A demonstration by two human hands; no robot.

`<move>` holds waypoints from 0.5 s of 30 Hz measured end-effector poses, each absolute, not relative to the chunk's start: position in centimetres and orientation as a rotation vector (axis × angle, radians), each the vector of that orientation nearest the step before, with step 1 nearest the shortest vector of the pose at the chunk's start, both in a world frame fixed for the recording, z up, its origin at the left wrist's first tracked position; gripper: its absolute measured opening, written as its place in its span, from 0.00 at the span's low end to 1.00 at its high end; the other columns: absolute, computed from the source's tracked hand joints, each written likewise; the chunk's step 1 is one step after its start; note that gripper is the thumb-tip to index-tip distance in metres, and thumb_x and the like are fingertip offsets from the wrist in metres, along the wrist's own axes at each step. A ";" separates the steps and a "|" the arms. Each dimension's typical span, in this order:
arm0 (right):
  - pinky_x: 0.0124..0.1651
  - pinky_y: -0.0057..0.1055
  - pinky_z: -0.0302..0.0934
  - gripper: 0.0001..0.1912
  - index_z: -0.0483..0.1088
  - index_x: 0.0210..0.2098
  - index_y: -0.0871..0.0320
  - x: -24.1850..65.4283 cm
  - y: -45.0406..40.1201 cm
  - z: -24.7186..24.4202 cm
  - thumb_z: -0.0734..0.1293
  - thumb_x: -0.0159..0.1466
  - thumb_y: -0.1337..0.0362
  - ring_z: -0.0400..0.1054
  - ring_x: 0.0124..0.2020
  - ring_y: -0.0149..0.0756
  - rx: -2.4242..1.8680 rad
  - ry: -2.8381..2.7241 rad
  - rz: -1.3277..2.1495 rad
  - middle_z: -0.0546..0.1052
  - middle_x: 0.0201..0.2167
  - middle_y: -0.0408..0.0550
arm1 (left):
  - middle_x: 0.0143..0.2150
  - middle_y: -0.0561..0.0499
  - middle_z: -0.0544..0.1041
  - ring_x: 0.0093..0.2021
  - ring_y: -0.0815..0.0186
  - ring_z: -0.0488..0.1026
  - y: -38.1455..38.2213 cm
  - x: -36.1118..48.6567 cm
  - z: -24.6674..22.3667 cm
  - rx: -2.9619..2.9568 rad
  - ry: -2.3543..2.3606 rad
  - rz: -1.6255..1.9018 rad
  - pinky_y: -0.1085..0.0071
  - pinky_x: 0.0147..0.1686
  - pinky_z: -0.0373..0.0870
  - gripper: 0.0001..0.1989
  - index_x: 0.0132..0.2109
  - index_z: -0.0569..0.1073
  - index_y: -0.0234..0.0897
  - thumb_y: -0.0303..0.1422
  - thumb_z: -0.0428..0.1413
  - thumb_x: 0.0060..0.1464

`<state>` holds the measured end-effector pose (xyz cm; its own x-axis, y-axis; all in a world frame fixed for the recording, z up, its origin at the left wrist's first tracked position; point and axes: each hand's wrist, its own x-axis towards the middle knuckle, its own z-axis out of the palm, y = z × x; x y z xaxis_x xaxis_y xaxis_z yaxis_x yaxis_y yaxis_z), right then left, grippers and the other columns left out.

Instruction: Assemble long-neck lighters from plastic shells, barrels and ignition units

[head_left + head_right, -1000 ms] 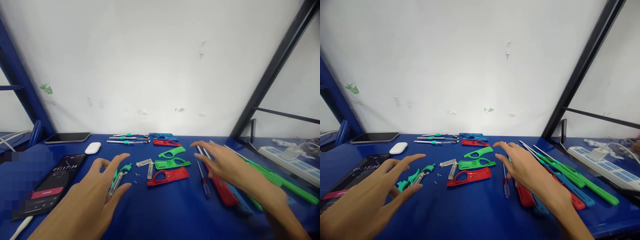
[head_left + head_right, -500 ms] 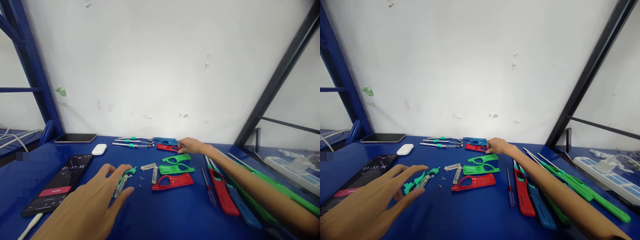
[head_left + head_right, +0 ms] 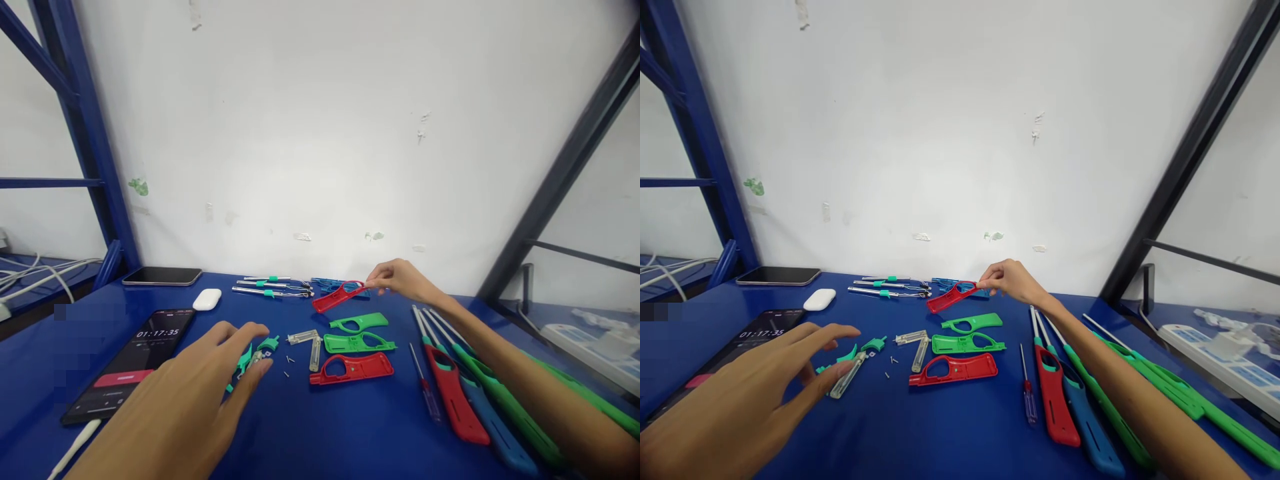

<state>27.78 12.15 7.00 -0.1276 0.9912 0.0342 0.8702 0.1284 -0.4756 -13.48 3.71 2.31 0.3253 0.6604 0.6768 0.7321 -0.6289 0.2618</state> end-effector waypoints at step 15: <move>0.26 0.24 0.60 0.16 0.83 0.37 0.56 18.1 3.9 12.4 0.76 0.66 0.49 0.71 0.25 0.28 -1.193 -2.033 0.846 0.80 0.26 0.42 | 0.32 0.57 0.81 0.26 0.66 0.74 1.2 -6.2 4.8 -3.099 -1.488 -1.352 0.72 0.24 0.67 0.14 0.44 0.79 0.47 0.44 0.51 0.68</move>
